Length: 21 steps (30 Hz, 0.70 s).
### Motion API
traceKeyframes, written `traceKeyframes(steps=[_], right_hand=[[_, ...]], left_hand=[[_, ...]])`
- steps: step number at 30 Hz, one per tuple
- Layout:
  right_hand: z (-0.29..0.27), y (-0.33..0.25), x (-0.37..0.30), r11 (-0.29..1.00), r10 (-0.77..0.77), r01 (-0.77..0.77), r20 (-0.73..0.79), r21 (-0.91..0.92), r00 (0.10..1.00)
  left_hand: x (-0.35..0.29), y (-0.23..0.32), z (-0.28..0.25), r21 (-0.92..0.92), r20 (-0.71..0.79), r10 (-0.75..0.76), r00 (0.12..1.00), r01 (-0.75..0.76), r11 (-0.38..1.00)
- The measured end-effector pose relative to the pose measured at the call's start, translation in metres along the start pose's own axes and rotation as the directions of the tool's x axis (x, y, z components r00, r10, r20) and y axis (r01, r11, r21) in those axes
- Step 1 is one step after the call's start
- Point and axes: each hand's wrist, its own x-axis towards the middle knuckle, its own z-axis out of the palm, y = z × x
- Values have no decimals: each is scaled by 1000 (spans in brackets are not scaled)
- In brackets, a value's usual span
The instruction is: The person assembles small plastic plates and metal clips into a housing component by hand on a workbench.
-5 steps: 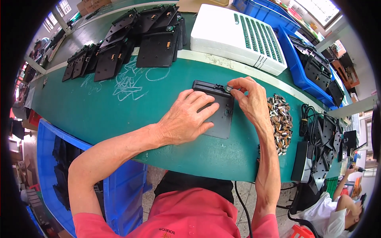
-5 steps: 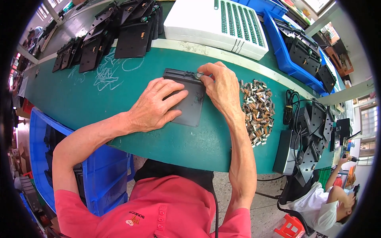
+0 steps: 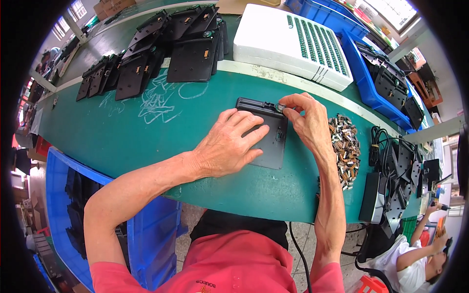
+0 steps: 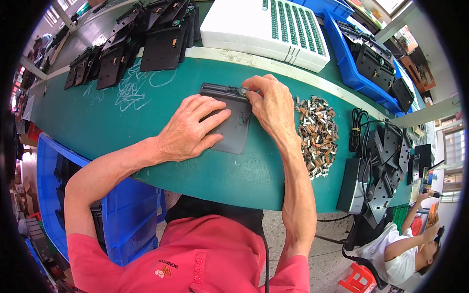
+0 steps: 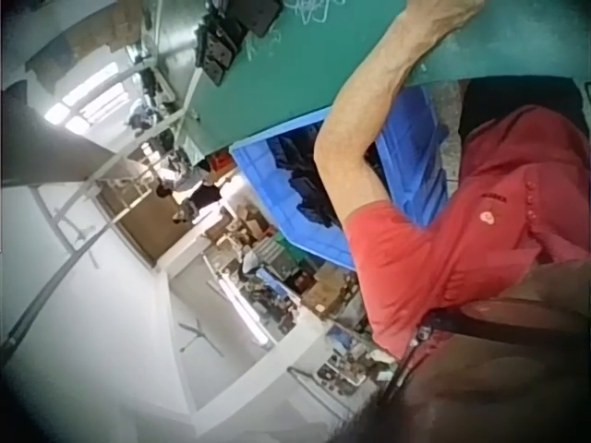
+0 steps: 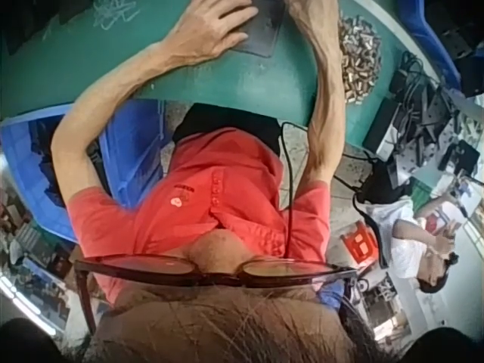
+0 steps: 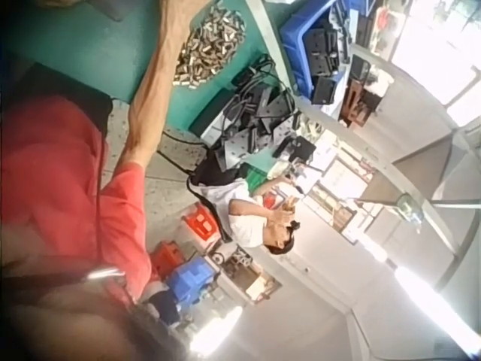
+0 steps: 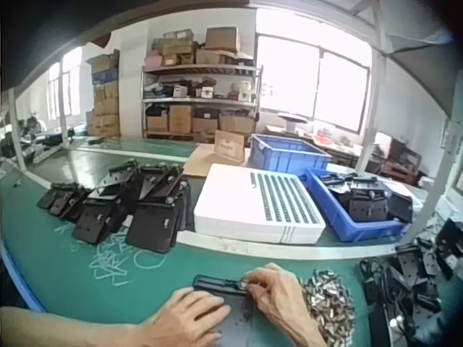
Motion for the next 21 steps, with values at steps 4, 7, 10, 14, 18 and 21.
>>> traceKeyframes(steps=[4, 7, 10, 14, 18, 21], right_hand=[[-1, 0, 1, 1000, 6, -6, 3, -3, 1000], [-3, -1, 0, 1000, -11, 11, -12, 6, 1000], [-6, -3, 0, 999, 9, -8, -20, 33, 1000], [-6, -6, -2, 1000, -19, 20, -33, 17, 999], [-28, -31, -4, 994, 1, 17, 169, -104, 986], [-62, -25, 2, 991, -49, 57, 64, -125, 997]], left_hand=[[1, 0, 0, 1, -3, 9, 1000, -9, 1000], [2, 1, -2, 10, -8, 17, 1000, -17, 1000], [2, 1, -2, 6, -1, 19, 1000, -19, 1000], [3, 3, 0, -2, 2, 18, 1000, -18, 1000], [0, 2, -1, -1, 3, 23, 1000, -23, 1000], [1, 2, -2, 32, -10, 29, 1000, -29, 999]])
